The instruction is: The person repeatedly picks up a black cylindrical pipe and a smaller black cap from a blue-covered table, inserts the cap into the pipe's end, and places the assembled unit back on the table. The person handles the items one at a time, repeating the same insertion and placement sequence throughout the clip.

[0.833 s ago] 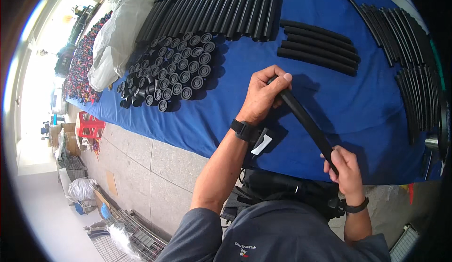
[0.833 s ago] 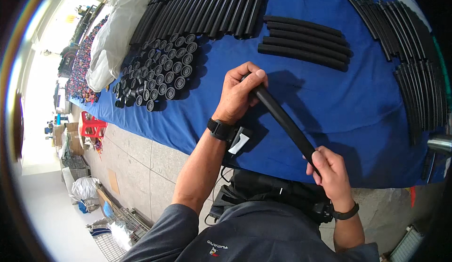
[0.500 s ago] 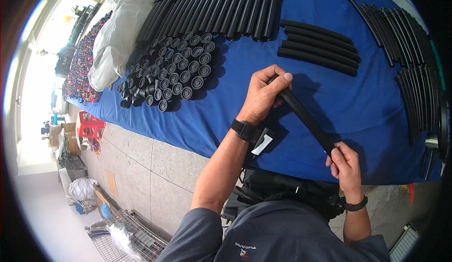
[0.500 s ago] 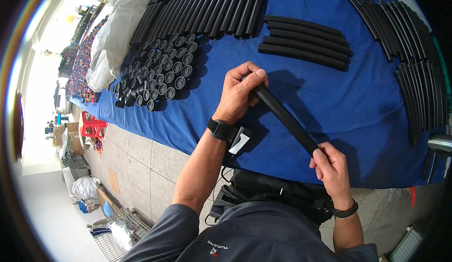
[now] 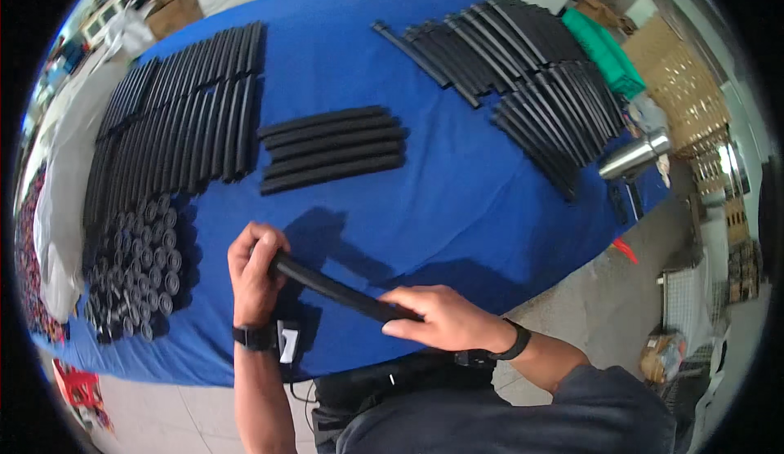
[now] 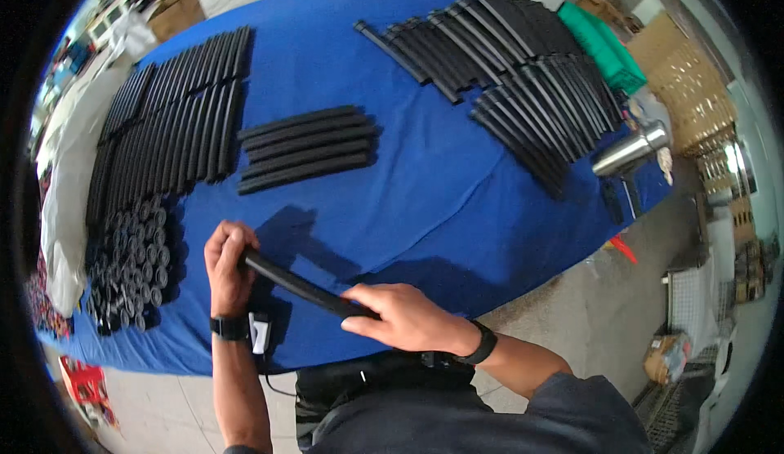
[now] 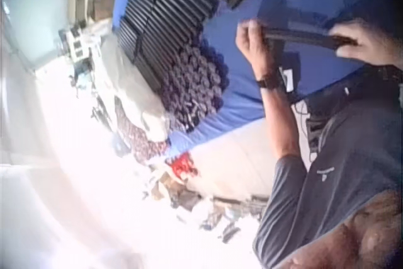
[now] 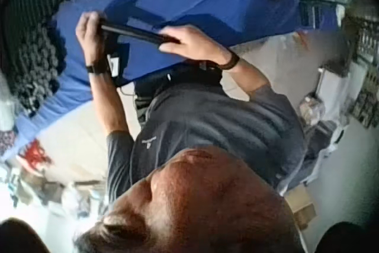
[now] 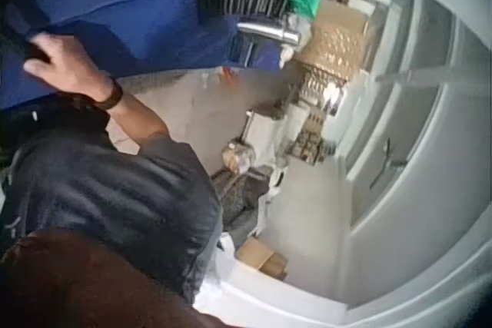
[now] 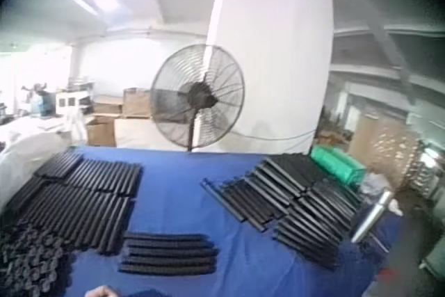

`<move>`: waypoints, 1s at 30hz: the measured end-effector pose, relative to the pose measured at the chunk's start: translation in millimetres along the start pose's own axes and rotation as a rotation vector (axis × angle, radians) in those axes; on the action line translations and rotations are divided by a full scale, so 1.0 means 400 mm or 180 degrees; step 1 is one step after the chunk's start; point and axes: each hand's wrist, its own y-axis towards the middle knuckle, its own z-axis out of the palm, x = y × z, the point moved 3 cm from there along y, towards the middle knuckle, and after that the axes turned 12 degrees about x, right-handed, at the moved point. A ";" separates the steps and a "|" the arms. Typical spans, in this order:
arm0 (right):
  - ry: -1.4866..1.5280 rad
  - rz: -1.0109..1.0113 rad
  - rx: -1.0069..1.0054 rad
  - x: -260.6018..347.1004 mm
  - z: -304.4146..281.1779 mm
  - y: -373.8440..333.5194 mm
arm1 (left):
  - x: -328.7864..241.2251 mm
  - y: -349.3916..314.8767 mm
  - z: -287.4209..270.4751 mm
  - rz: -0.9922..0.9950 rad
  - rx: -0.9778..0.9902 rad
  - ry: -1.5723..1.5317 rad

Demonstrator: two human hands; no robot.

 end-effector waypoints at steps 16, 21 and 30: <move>-0.2731 0.0153 -0.1176 -0.081 -0.560 0.078 | 0.041 0.027 -0.009 0.0290 0.0154 -0.0581; -0.3497 0.1383 -0.1283 -0.277 -0.890 0.160 | 0.048 0.041 -0.002 0.0175 0.0102 -0.0509; -0.3242 0.1978 -0.1144 -0.409 -0.976 0.262 | 0.038 0.029 -0.004 0.0138 -0.0054 -0.0433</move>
